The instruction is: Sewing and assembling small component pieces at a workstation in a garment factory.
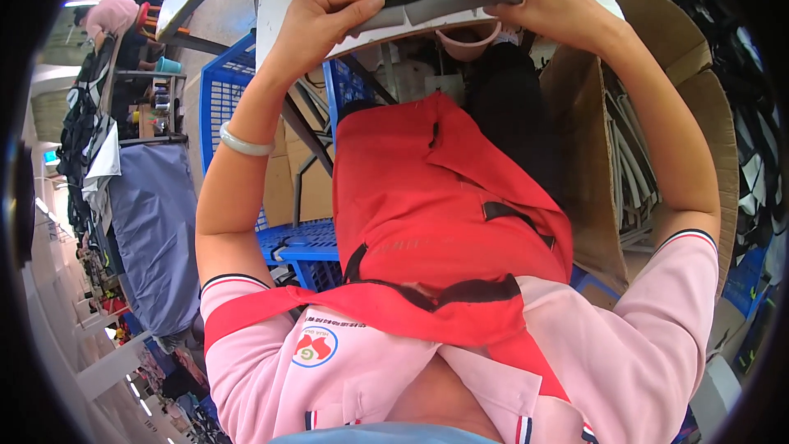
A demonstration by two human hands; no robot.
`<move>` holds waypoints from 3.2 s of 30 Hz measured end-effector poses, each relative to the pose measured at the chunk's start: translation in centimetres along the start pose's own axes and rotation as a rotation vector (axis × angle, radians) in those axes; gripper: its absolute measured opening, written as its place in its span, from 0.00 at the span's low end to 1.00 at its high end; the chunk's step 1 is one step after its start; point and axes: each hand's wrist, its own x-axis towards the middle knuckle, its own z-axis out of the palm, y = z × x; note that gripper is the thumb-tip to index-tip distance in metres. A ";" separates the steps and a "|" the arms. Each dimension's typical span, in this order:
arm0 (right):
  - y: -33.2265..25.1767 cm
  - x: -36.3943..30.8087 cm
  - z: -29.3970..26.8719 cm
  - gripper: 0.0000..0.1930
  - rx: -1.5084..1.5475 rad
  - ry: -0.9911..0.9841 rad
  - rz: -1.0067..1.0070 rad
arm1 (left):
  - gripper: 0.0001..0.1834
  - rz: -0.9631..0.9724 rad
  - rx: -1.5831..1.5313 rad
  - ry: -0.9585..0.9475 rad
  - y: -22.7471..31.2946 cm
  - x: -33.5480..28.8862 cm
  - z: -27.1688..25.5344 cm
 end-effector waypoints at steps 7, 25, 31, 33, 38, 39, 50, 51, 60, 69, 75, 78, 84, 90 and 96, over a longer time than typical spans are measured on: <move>-0.3 3.8 -4.4 0.38 0.053 -0.052 0.077 | 0.16 0.235 0.145 0.182 1.9 4.0 -0.3; 0.7 5.5 -4.1 0.37 0.077 -0.006 0.160 | 0.15 0.157 0.044 0.192 1.4 6.9 -0.9; 1.2 7.2 -4.5 0.32 0.177 -0.092 0.183 | 0.14 0.072 0.085 0.206 0.7 8.9 -1.3; 1.1 8.1 -4.0 0.32 0.160 -0.076 0.176 | 0.14 0.066 0.041 0.216 -0.2 9.7 -1.6; 6.1 6.8 -2.5 0.31 0.829 0.132 -0.520 | 0.15 0.054 -0.016 0.225 -0.2 10.0 -0.6; 4.9 6.7 -2.8 0.31 0.837 0.124 -0.521 | 0.16 0.068 -0.040 0.212 0.4 9.0 -0.4; 0.4 7.4 -5.2 0.33 0.071 -0.025 0.137 | 0.17 0.049 -0.064 0.188 -0.7 9.2 -1.8; 0.3 6.8 -5.4 0.34 0.137 -0.031 0.149 | 0.17 0.070 -0.073 0.189 0.3 8.4 -1.2; 5.9 6.0 -6.3 0.32 0.056 0.188 0.256 | 0.16 0.080 -0.104 0.328 -4.2 8.8 -6.2; -1.3 -0.3 0.2 0.27 -0.091 0.129 -0.231 | 0.14 0.084 0.018 0.134 -3.1 1.1 -1.7; -3.9 -0.6 0.2 0.22 0.051 0.068 -0.223 | 0.15 0.061 0.070 0.075 -2.1 0.5 -0.1; -3.8 -1.0 0.3 0.22 0.042 0.033 -0.204 | 0.16 0.068 0.091 0.075 -2.4 0.1 0.1; -8.6 -1.8 5.0 0.10 -0.034 0.145 -0.581 | 0.16 0.062 0.195 -0.009 -2.7 1.6 2.0; -13.9 -0.8 9.3 0.08 -0.194 -0.339 -0.342 | 0.13 0.329 0.005 0.033 1.2 2.6 7.5; -5.7 -1.8 3.8 0.23 0.067 -0.175 -0.226 | 0.28 -0.316 -0.103 -0.495 -8.6 -3.4 2.9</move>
